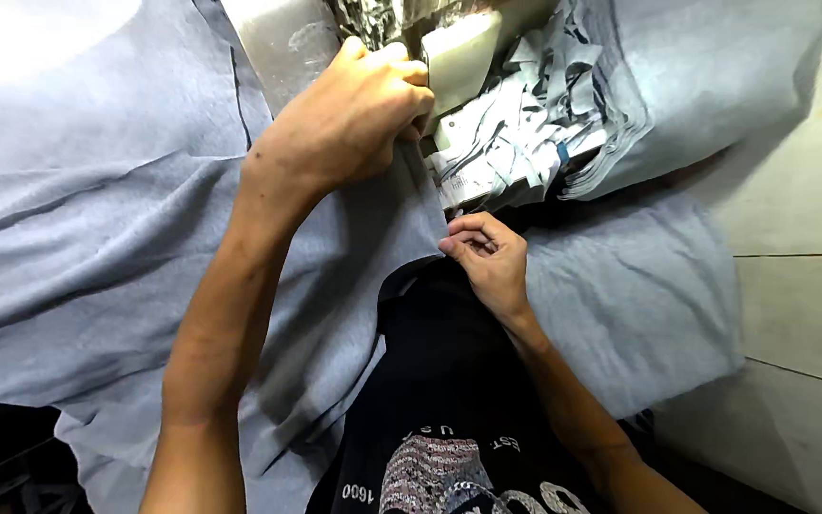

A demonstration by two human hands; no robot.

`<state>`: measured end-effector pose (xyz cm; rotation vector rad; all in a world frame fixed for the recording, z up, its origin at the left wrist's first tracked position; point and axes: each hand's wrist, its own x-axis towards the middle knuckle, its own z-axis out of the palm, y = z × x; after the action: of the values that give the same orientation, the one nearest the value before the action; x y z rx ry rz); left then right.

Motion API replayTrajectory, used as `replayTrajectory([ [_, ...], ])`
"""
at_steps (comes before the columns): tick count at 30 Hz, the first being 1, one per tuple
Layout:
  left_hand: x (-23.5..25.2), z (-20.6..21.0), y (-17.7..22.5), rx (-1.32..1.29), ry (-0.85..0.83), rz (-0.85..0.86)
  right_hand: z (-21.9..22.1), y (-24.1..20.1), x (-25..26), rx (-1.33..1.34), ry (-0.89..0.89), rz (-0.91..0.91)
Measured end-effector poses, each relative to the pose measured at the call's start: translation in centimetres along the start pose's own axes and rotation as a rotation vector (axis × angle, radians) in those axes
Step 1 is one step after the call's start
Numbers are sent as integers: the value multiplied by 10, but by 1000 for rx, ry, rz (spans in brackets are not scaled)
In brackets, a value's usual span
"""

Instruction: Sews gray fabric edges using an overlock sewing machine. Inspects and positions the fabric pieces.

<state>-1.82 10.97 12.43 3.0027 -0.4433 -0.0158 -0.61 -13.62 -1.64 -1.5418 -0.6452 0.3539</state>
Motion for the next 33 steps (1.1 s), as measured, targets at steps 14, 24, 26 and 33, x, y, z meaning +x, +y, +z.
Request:
replayTrajectory([
  [14, -51, 46, 77, -599, 442, -145, -4, 9, 1, 139, -46, -78],
  [24, -81, 195, 168, -2218, 939, -512, -7, -12, -3, 177, -99, -118],
  [26, -101, 189, 176, -2242, 1331, -485, -9, -13, -2, 178, -92, -132],
  [33, -171, 190, 178, -2067, 1695, -493, 0, 5, -3, 134, -50, -148],
])
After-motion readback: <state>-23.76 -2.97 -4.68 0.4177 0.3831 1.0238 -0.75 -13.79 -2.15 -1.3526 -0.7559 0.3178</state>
